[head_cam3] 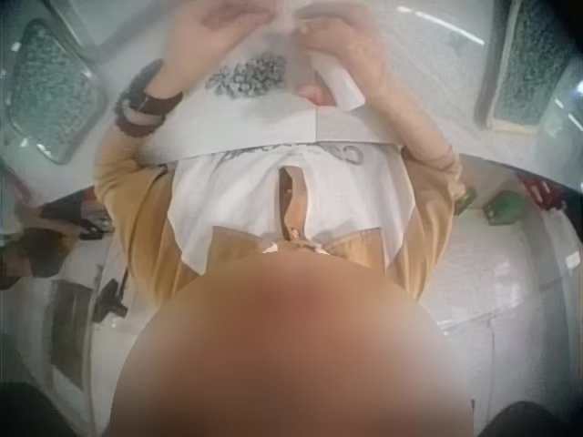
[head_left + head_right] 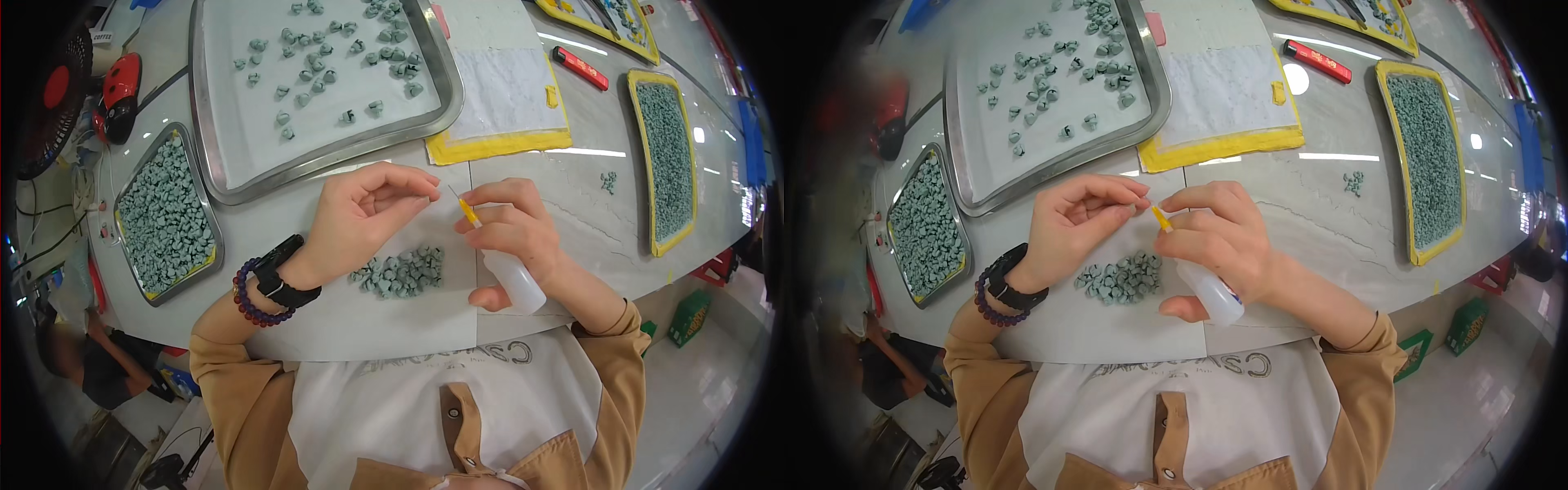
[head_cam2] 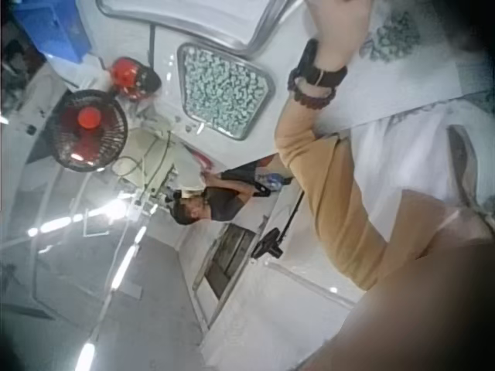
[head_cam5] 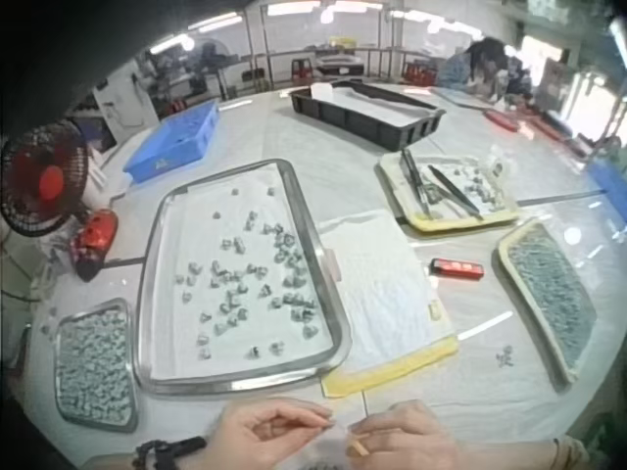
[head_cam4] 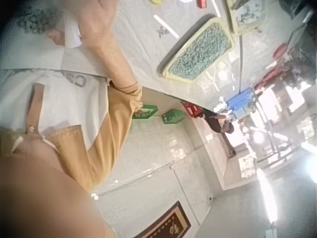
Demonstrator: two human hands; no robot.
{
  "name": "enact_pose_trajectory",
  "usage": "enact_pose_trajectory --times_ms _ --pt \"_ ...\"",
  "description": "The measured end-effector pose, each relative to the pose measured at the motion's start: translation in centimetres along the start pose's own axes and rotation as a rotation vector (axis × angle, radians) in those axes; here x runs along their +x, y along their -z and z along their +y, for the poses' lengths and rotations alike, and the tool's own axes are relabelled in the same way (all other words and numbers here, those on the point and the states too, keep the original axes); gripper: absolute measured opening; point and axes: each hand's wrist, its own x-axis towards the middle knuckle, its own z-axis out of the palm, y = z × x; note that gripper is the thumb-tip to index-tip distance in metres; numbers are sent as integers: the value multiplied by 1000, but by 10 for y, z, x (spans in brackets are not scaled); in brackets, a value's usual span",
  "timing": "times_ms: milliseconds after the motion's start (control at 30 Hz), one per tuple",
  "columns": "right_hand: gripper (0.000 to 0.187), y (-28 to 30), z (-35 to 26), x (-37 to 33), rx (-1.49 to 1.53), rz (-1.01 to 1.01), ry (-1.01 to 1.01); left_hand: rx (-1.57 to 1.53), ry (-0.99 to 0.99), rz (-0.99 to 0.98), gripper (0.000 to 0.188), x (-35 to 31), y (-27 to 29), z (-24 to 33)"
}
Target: Applying adhesive to small green plastic toy parts and joining them together.
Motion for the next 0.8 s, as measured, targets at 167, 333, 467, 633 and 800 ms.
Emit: enact_pose_trajectory --times_ms 167,333,467,633,800 --pt "47 -1 1 5 9 -1 38 -28 60 63 25 0 -2 2" --pt "42 -7 2 7 24 93 65 79 -73 52 24 1 -2 -2" --pt "41 -7 2 7 36 91 65 72 -68 32 27 1 1 -2" --pt "42 -4 1 4 15 -13 55 -6 75 51 35 0 -2 3" --pt "36 -8 1 8 -3 48 46 71 70 19 39 0 -2 3"
